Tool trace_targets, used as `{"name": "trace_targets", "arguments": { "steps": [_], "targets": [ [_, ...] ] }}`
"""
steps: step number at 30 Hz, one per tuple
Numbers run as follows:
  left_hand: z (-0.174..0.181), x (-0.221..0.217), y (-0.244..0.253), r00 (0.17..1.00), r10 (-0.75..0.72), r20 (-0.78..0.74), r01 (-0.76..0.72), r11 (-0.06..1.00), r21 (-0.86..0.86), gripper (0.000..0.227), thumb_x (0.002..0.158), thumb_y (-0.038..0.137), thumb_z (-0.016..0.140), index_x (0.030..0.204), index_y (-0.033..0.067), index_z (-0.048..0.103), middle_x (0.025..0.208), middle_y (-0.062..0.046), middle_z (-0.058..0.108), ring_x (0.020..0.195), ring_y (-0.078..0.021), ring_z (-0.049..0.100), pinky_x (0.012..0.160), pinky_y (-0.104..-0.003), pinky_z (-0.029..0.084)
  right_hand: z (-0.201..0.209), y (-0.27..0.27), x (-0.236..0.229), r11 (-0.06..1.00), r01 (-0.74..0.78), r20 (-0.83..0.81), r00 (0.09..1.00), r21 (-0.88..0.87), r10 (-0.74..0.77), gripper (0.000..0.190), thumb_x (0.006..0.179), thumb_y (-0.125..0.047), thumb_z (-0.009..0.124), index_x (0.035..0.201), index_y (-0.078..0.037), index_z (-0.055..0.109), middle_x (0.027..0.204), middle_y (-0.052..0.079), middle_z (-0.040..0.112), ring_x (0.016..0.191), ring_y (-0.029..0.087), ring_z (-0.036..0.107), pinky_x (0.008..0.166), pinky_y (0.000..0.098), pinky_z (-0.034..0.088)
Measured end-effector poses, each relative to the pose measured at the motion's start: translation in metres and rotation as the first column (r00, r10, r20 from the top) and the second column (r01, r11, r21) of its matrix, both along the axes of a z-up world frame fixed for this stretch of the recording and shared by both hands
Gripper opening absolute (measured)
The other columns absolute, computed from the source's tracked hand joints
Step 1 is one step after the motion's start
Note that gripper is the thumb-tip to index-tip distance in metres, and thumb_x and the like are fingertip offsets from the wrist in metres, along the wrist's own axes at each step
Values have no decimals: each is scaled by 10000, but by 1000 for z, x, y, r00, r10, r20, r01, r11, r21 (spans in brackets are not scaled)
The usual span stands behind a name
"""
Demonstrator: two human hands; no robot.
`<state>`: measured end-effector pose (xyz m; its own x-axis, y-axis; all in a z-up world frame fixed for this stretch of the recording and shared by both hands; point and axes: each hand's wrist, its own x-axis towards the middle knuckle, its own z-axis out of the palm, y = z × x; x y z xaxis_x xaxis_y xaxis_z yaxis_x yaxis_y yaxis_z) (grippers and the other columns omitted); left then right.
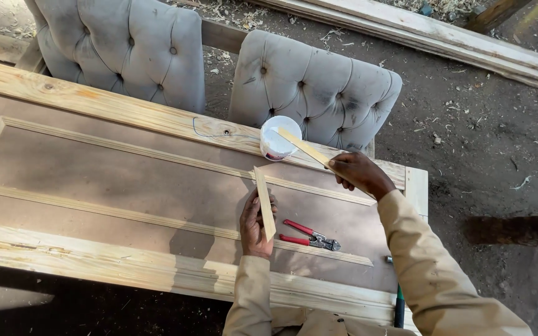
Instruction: The person fits thin wooden molding strips into the recessed panel of a wooden door frame lying on the ground, trims and positions the strips, applies glue from a white container using a stick, and nails the strips in place with a hammer while pulling nails with pincers.
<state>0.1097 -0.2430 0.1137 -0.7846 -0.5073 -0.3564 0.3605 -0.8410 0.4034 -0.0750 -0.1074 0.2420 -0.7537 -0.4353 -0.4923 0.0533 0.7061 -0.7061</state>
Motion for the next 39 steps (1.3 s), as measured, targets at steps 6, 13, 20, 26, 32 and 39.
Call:
{"name": "trace_targets", "arguments": {
  "steps": [6,13,20,26,32,39],
  "targets": [
    [2,-15,-15,996,-71,-51,70,997,-24,379,876,181,500,1237,65,490,895,-174,613,724,-207,612,468,-179,437,-25,36,2,962,84,115,992,-260,-55,265,849,-186,514,990,1,637,558,143,535,422,169,513,368,265,452],
    [27,-25,-21,978,-169,-122,162,985,-66,399,880,189,491,1257,62,454,904,-176,598,740,-201,591,453,-172,417,15,50,34,945,39,111,994,-324,-3,248,854,-187,541,976,-5,656,540,152,540,409,182,518,360,281,451],
    [42,-22,-15,969,-205,-134,189,974,-124,397,876,194,482,1248,56,455,871,-176,574,698,-169,543,442,-151,379,10,68,44,964,21,106,994,-266,8,211,834,-171,578,938,-11,670,520,153,559,393,189,529,354,285,455],
    [59,-17,-12,957,-234,-171,220,971,-97,404,859,189,495,1230,35,457,809,-163,551,609,-132,487,411,-151,357,11,78,51,980,-35,-138,990,-194,9,298,835,-144,597,1096,-3,626,673,188,636,581,223,616,561,331,525],
    [68,-15,-12,948,-279,-155,254,953,-164,400,845,183,489,1212,30,450,778,-156,533,546,-106,453,388,-166,353,32,85,78,982,-121,-364,930,-148,59,269,827,-155,599,1076,-78,665,733,174,635,678,235,625,651,357,510],
    [96,-15,4,915,-384,-121,358,914,-192,404,825,179,501,1191,15,462,751,-169,510,544,-118,457,389,-171,347,14,111,72,961,-16,-396,913,-276,-98,278,852,-113,572,1112,-33,631,728,176,614,662,228,605,645,358,497]
  ]
}}
